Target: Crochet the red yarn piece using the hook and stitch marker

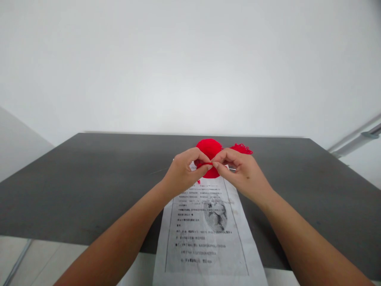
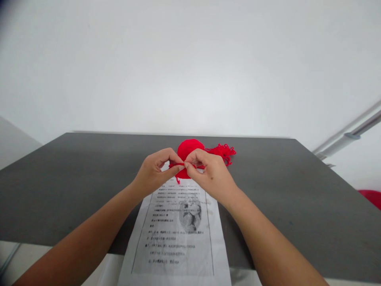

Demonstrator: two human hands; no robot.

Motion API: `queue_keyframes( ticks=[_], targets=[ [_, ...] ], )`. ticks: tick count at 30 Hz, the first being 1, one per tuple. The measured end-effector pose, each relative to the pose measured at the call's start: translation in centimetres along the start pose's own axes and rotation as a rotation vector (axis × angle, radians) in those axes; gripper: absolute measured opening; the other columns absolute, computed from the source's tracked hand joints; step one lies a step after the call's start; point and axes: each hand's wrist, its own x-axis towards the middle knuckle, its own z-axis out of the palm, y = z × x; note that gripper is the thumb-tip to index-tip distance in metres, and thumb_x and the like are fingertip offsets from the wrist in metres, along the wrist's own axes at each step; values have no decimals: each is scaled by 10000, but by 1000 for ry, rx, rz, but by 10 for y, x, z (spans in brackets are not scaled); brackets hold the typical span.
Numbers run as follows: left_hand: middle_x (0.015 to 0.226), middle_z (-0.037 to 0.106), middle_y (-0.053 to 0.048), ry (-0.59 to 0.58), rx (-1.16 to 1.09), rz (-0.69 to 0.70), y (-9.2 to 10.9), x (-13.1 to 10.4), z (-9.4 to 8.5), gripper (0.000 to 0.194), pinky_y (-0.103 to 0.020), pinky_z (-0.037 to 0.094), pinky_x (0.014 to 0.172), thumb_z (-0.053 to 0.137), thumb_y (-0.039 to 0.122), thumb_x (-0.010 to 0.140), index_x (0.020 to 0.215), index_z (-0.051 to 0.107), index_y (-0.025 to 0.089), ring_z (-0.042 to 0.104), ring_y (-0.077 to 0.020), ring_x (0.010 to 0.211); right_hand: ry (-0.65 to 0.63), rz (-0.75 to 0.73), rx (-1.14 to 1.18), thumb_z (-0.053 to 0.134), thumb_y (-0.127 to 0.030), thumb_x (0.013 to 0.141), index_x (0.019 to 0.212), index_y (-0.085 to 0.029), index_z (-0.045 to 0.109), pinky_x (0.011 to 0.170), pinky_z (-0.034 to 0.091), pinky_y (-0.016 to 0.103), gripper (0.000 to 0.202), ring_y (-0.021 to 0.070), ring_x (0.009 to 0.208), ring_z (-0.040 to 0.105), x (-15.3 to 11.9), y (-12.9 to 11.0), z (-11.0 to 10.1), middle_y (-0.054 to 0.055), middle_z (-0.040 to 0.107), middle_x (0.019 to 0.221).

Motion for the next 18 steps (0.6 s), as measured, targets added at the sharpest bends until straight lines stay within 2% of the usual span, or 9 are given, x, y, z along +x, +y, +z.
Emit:
queue_keyframes(
  ticks=[4, 6, 11, 18],
  targets=[
    [747, 685, -17, -12, -60, -65, 0, 1, -2, 53, -297, 471, 693, 682, 152, 799, 757, 688, 183, 599, -159, 715, 55, -65, -51, 589, -173, 852, 736, -210, 610, 570, 418, 273, 123, 152, 614, 575, 0, 0, 2, 1, 645, 672],
    [779, 694, -25, -24, -114, -96, -1, 2, -3, 20, -305, 479, 723, 685, 164, 796, 791, 697, 179, 610, -167, 750, 74, -52, -34, 592, -187, 861, 746, -211, 607, 568, 423, 273, 118, 153, 616, 579, 0, 2, 4, 3, 646, 681],
    [866, 706, -43, -32, -229, -124, -7, 4, -6, 123, -318, 487, 784, 704, 199, 786, 903, 712, 162, 630, -180, 829, 131, 30, 46, 602, -252, 880, 780, -209, 621, 573, 430, 279, 110, 159, 620, 570, -1, 9, 3, 3, 642, 690],
    [777, 665, -8, -50, -430, -194, -7, 4, -6, 77, -271, 457, 698, 714, 239, 808, 803, 690, 166, 590, -143, 739, 146, 66, 232, 630, -274, 877, 777, -198, 619, 560, 413, 267, 125, 133, 573, 523, 0, 9, 2, -15, 604, 654]
  ],
)
